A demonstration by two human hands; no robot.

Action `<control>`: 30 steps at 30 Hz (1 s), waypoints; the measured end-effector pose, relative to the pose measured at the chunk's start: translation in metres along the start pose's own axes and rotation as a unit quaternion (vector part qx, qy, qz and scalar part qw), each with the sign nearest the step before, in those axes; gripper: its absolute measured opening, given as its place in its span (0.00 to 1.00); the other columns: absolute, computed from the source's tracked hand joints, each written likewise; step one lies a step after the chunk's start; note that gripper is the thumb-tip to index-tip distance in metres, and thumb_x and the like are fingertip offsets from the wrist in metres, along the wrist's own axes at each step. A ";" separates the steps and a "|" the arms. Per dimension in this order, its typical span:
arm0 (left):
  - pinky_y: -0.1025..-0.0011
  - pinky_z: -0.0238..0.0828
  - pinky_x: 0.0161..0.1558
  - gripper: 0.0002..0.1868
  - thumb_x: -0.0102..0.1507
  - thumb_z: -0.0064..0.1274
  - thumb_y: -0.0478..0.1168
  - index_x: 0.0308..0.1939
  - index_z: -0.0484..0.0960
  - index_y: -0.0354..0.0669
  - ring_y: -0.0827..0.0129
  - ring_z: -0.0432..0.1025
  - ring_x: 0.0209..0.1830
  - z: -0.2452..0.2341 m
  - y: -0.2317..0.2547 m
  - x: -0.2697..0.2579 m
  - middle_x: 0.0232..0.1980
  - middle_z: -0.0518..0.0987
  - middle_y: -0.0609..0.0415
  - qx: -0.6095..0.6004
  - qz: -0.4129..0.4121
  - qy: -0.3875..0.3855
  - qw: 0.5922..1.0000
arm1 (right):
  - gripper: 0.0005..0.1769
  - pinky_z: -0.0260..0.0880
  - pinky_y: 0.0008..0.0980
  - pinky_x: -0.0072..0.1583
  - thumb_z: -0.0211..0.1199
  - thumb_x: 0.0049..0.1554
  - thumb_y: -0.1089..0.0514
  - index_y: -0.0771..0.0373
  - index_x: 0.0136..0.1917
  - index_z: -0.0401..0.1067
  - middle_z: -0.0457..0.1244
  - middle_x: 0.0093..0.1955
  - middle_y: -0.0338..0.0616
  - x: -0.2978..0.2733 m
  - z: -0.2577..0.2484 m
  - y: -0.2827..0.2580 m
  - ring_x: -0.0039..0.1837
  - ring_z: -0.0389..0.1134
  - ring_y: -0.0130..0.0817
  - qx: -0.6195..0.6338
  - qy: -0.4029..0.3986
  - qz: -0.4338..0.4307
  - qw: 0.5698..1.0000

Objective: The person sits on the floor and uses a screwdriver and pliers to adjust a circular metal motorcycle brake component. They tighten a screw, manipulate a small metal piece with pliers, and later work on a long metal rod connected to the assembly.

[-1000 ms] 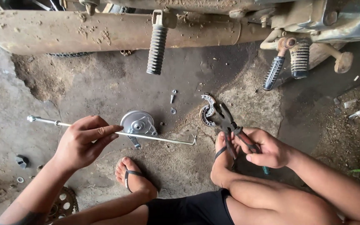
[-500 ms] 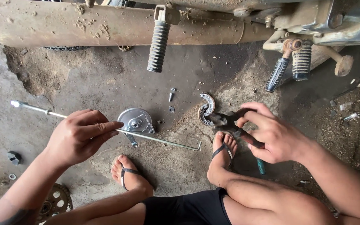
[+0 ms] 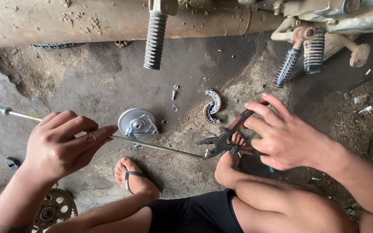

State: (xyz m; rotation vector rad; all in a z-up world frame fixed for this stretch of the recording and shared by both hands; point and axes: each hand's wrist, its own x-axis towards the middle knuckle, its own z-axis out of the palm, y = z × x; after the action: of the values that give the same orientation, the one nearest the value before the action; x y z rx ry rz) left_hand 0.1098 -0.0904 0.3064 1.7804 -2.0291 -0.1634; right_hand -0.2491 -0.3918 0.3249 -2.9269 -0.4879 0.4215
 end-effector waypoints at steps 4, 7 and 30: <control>0.65 0.55 0.27 0.10 0.67 0.65 0.40 0.52 0.87 0.56 0.62 0.62 0.26 0.001 0.000 -0.004 0.36 0.77 0.60 0.011 -0.005 0.002 1.000 | 0.15 0.57 0.73 0.71 0.68 0.35 0.42 0.54 0.25 0.74 0.62 0.49 0.51 -0.001 -0.001 0.001 0.68 0.59 0.64 0.023 -0.002 0.007 1.000; 0.65 0.55 0.28 0.10 0.67 0.64 0.40 0.52 0.88 0.56 0.62 0.62 0.26 0.001 -0.002 -0.005 0.37 0.77 0.60 0.011 -0.002 0.001 1.000 | 0.14 0.57 0.72 0.71 0.67 0.36 0.44 0.55 0.25 0.75 0.62 0.51 0.52 -0.003 0.002 0.004 0.69 0.59 0.64 0.045 0.001 0.000 0.999; 0.65 0.45 0.37 0.02 0.65 0.65 0.41 0.40 0.89 0.53 0.67 0.61 0.28 0.028 -0.028 0.003 0.33 0.77 0.61 -0.095 0.021 -0.013 0.995 | 0.14 0.67 0.54 0.63 0.67 0.43 0.52 0.61 0.24 0.69 0.61 0.42 0.46 0.000 0.038 0.009 0.61 0.62 0.61 0.214 0.096 -0.089 0.968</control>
State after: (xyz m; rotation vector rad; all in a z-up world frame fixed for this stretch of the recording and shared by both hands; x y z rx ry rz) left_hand 0.1243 -0.1030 0.2712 1.6247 -1.9947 -0.3550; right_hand -0.2579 -0.3967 0.2877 -2.4516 -0.5489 0.1853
